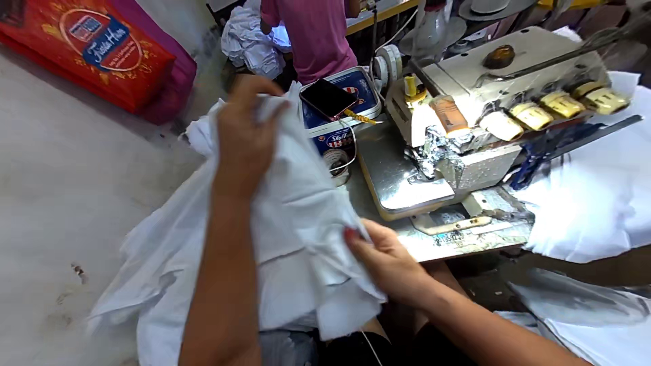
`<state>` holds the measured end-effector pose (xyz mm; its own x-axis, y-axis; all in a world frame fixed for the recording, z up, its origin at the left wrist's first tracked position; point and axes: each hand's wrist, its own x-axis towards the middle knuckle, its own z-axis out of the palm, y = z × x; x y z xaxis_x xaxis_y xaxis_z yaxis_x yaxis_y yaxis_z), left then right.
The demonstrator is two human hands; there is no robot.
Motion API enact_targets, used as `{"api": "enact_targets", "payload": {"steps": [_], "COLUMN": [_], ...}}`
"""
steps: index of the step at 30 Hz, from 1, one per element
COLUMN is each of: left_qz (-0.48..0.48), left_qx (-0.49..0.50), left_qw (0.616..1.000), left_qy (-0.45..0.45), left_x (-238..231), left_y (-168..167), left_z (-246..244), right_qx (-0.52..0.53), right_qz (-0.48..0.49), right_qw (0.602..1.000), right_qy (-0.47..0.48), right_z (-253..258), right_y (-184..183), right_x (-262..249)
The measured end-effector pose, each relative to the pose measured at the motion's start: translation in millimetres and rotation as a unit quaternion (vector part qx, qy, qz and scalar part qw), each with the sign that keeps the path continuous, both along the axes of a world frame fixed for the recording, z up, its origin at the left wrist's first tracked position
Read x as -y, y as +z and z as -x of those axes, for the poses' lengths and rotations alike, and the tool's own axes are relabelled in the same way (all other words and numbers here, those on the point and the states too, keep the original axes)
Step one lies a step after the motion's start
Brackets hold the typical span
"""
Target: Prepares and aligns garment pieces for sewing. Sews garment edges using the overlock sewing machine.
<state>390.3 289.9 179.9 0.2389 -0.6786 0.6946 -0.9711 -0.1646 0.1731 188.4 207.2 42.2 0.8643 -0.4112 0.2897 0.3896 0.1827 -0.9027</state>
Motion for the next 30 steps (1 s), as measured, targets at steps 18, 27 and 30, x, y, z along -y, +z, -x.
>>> {"api": "enact_targets", "payload": {"steps": [18,27,30], "left_qz": [-0.334,-0.067,-0.097], "left_qx": [-0.208,-0.073,-0.016], "left_qw": [0.893,0.991,0.994], "left_qy": [0.217,0.086,0.038], "left_x": [184,104,101], "left_y": [-95,-136,-169], "left_z": [60,147,183], "right_qx": [-0.122,-0.191,-0.21], "right_qz": [-0.006,0.123,0.169], "right_qw": [0.945,0.93,0.921], "right_qy": [-0.302,-0.288,-0.283], "right_z": [60,90,95], "right_y": [-65,-90,-90], "right_x": [84,90,76]}}
